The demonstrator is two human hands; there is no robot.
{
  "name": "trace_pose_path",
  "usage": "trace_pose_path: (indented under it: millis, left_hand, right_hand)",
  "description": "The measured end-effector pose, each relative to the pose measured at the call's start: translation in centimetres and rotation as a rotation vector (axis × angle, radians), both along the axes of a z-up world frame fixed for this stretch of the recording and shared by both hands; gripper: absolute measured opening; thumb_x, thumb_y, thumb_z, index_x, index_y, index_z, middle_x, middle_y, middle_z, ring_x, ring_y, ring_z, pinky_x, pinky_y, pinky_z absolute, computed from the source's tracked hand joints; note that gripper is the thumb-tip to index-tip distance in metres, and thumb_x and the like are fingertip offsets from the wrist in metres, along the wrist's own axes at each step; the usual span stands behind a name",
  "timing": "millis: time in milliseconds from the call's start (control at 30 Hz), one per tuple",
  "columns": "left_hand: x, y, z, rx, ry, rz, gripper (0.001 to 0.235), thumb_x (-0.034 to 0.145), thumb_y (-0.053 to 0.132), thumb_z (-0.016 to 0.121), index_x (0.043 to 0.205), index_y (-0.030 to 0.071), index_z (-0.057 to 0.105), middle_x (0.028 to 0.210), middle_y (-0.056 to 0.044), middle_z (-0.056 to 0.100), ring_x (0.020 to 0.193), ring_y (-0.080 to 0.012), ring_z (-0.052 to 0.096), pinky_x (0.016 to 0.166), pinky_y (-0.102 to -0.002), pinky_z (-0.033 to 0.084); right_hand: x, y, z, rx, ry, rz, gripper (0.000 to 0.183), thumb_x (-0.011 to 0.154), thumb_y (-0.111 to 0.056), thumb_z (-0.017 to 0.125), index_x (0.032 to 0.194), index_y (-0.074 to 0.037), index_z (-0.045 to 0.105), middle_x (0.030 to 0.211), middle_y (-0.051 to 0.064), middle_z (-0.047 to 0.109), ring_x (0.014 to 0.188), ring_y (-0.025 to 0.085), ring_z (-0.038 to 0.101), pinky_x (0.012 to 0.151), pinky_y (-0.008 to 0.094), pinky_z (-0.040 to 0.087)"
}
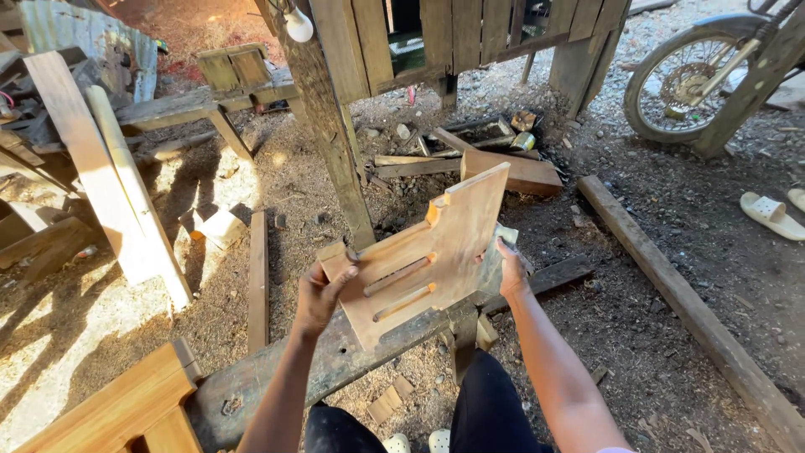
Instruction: The person sands a wooden piece with a handle using a sanding block. They hold the wood with one hand and rub the sanding block over the surface and edges with the other hand, occasionally turning the piece to reach different areas.
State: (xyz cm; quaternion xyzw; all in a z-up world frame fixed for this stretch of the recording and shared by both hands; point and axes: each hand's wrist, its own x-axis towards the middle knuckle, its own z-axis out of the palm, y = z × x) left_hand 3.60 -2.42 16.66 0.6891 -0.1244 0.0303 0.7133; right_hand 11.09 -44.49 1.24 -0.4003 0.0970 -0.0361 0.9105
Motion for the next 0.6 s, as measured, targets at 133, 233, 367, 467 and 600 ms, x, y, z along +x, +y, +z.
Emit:
trace_pose_path:
  millis: [133, 233, 367, 467, 600]
  left_hand:
    - [0.9, -2.4, 0.0, -0.027, -0.143, -0.015, 0.031, 0.092, 0.016, 0.078, 0.12, 0.004, 0.071, 0.113, 0.0, 0.074, 0.103, -0.0086, 0.065, 0.093, -0.029, 0.052]
    - [1.0, -3.4, 0.9, -0.013, -0.105, -0.013, 0.036, 0.09, 0.022, 0.078, 0.121, 0.005, 0.071, 0.114, -0.001, 0.074, 0.104, -0.0086, 0.064, 0.095, -0.029, 0.051]
    - [1.6, -2.8, 2.8, -0.027, -0.001, -0.03, 0.039, 0.089, 0.029, 0.079, 0.116, 0.001, 0.074, 0.108, -0.005, 0.075, 0.098, -0.0139, 0.067, 0.092, -0.031, 0.051]
    - [0.3, -2.6, 4.2, -0.105, -0.052, -0.028, 0.043, 0.094, 0.04, 0.066, 0.111, 0.002, 0.077, 0.103, -0.006, 0.079, 0.096, -0.0145, 0.07, 0.092, -0.03, 0.053]
    - [1.9, -1.9, 1.9, -0.092, -0.049, 0.116, 0.037, 0.097, 0.033, 0.063, 0.1, -0.001, 0.076, 0.091, -0.007, 0.075, 0.086, -0.0142, 0.066, 0.084, -0.03, 0.051]
  right_hand:
    - [-0.2, -1.1, 3.9, -0.097, -0.106, -0.038, 0.041, 0.098, -0.032, 0.06, 0.132, -0.011, 0.062, 0.102, 0.006, 0.071, 0.079, 0.02, 0.07, 0.073, 0.038, 0.058]
    - [1.3, -3.5, 1.7, -0.147, -0.012, -0.018, 0.042, 0.098, -0.034, 0.06, 0.131, -0.008, 0.063, 0.103, 0.009, 0.072, 0.081, 0.021, 0.073, 0.074, 0.038, 0.059]
    - [1.4, -3.2, 3.3, -0.206, 0.08, 0.017, 0.039, 0.1, -0.033, 0.062, 0.125, -0.003, 0.066, 0.101, 0.012, 0.072, 0.08, 0.024, 0.074, 0.073, 0.04, 0.061]
    - [-0.8, -1.4, 5.7, -0.388, 0.159, -0.069, 0.034, 0.1, -0.031, 0.062, 0.124, -0.007, 0.057, 0.104, 0.013, 0.074, 0.081, 0.021, 0.073, 0.072, 0.042, 0.061]
    - [-8.1, 5.3, 15.1, -0.989, 0.058, -0.318, 0.037, 0.104, -0.027, 0.055, 0.135, -0.007, 0.051, 0.104, 0.018, 0.074, 0.078, 0.023, 0.072, 0.066, 0.043, 0.062]
